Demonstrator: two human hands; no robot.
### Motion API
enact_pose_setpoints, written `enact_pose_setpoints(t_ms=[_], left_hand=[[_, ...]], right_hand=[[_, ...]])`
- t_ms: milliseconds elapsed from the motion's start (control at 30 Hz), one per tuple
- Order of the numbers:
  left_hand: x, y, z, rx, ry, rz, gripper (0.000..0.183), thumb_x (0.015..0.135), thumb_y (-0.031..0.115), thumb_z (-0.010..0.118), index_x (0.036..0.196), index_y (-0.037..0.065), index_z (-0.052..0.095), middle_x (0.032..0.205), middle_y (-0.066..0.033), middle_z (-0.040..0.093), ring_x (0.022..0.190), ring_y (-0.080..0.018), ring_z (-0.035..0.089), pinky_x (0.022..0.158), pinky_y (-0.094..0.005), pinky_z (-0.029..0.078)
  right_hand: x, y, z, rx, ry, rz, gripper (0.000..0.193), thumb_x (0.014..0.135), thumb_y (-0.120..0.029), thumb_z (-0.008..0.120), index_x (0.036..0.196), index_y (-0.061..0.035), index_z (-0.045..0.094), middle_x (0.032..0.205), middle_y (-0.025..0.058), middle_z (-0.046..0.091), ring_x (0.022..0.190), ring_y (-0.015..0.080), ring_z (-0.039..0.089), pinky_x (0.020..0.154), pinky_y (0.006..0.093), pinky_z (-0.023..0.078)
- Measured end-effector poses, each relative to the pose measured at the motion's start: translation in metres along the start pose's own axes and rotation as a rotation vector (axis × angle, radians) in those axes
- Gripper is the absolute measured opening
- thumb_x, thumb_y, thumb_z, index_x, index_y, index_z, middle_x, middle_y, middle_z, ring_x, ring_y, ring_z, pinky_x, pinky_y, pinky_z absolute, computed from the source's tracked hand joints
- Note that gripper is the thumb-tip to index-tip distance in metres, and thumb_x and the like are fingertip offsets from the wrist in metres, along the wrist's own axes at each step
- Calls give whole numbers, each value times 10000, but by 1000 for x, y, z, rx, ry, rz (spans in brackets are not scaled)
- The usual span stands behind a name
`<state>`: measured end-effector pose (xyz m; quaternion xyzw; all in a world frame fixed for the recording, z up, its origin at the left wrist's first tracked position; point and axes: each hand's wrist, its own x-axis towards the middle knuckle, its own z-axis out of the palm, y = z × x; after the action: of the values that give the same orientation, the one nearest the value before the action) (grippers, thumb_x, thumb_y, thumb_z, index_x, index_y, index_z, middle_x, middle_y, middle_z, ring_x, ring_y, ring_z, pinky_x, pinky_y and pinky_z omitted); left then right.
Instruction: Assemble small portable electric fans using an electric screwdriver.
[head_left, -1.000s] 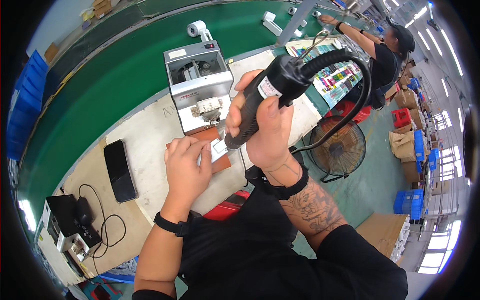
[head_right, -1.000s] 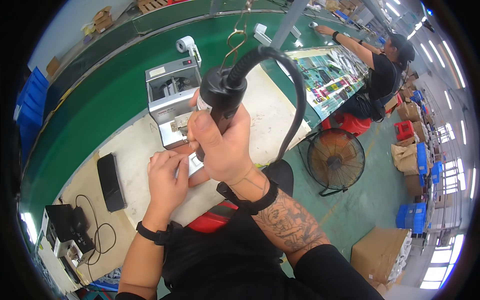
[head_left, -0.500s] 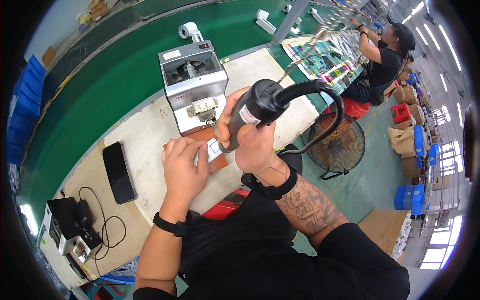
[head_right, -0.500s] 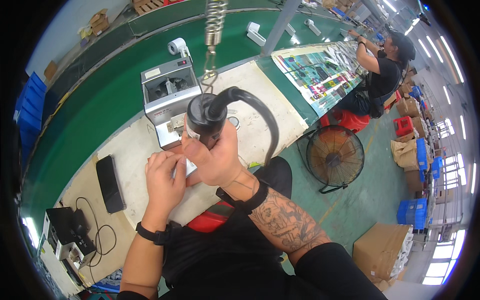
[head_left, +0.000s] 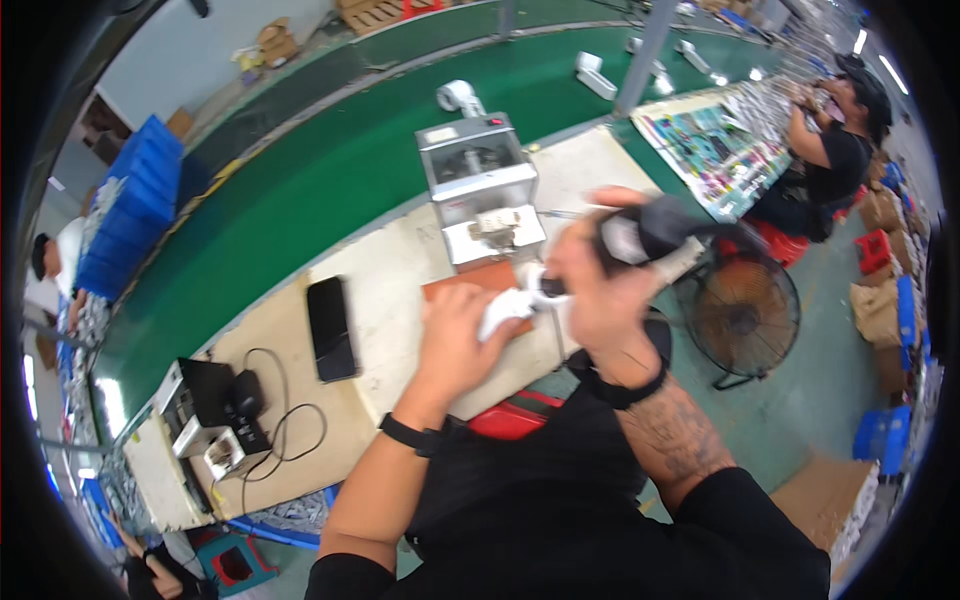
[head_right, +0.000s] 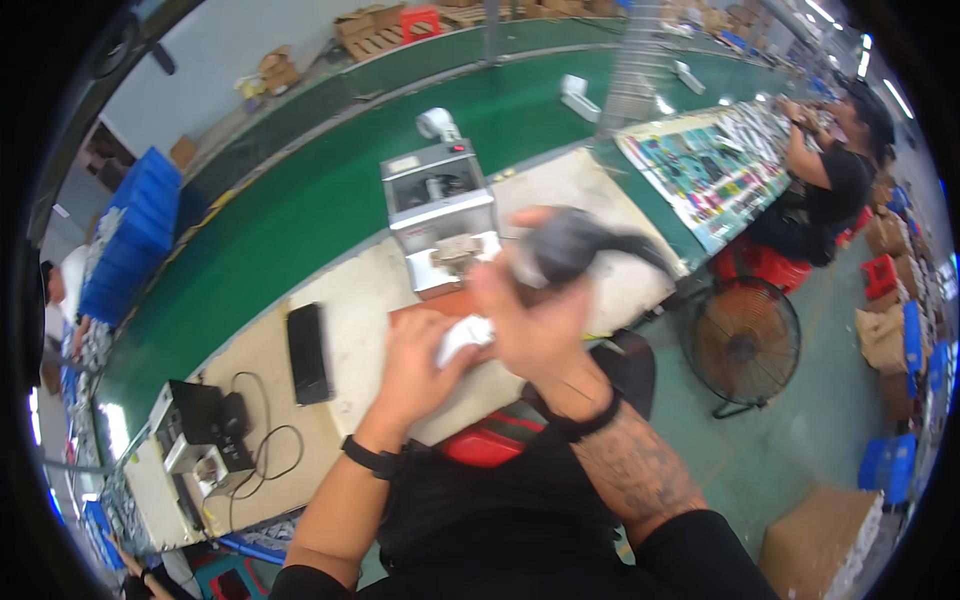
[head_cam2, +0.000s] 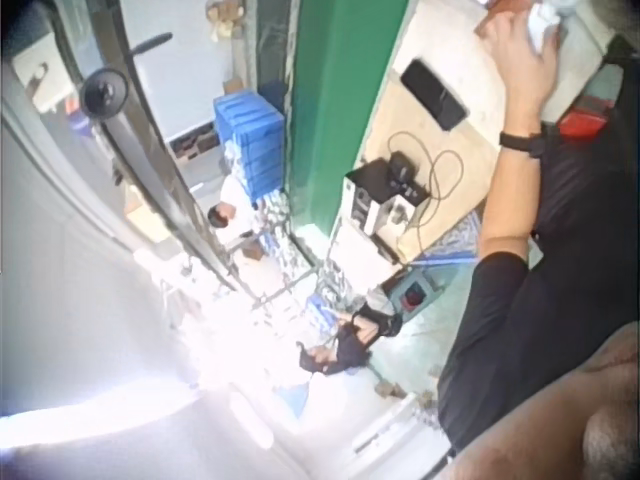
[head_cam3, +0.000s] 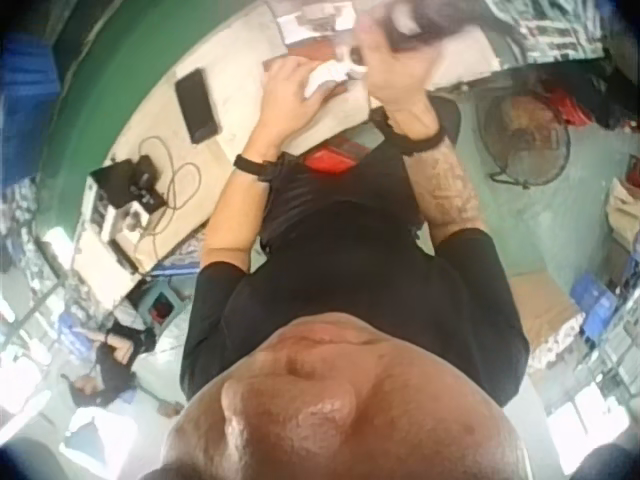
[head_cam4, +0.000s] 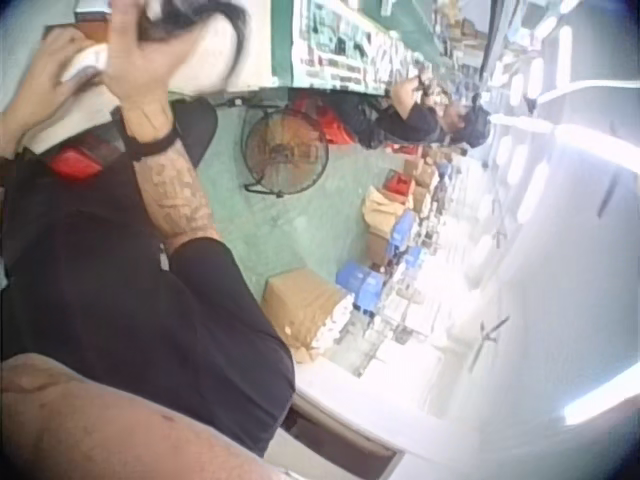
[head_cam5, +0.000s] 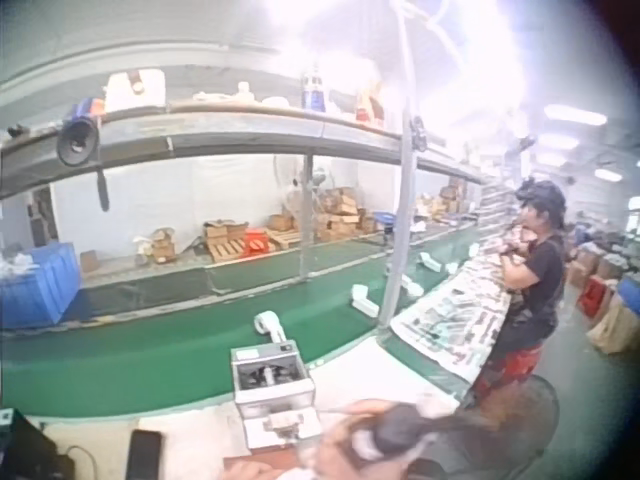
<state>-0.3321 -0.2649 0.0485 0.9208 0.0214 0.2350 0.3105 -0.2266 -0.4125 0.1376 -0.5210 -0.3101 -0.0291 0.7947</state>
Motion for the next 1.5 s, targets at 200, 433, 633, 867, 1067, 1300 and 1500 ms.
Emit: enact_pose_setpoints(t_ms=[200,433,633,867,1067,1300,1500], left_hand=[[-43,11,-23,-156,3,-137,104,910,95,777,978,59,708,978,-107,651,940,-333,659,780,-415,536],[-79,67,11,-49,-86,224,308,878,196,773,1139,43,710,1172,-147,694,1103,-358,652,976,-492,497],[-115,34,138,-252,-710,-160,672,983,299,692,1514,-43,462,1500,-279,546,1400,-442,521,1197,-469,416],[-188,-117,208,-33,-1189,-482,659,1069,542,471,1486,45,585,1520,-271,559,1425,-396,531,1193,-434,405],[-177,-94,201,-26,-1174,-517,650,1074,519,504,1462,5,593,1470,-278,601,1384,-403,572,1155,-425,445],[-167,-39,143,-213,-910,-648,491,1076,345,610,1406,-19,613,1347,-210,699,1263,-318,667,1080,-387,499],[-168,71,21,-205,-440,-487,93,996,60,715,1007,-28,740,795,-45,707,739,-102,642,688,-256,512]], right_hand=[[-16,-37,-43,-209,198,-319,698,965,-135,745,1504,-19,317,967,96,614,811,188,638,725,333,560],[-52,26,-86,-273,321,139,551,920,-31,806,1363,-19,478,1054,11,611,922,96,599,820,276,516],[-48,14,-116,-216,180,51,426,926,-106,817,1237,-18,540,1072,18,657,966,74,599,852,278,519],[-60,-1,-159,-350,233,-8,418,883,-124,838,1188,-25,569,976,60,732,895,110,678,820,295,547],[-85,13,-192,-353,259,28,385,889,-202,843,1139,-16,619,950,84,748,856,132,706,791,308,563],[-95,34,-176,-405,183,178,412,900,-357,837,1082,-26,671,831,131,730,747,239,722,715,350,565],[-77,57,-160,-591,42,10,427,904,-445,827,1103,-78,734,813,106,724,711,265,706,700,353,569]])
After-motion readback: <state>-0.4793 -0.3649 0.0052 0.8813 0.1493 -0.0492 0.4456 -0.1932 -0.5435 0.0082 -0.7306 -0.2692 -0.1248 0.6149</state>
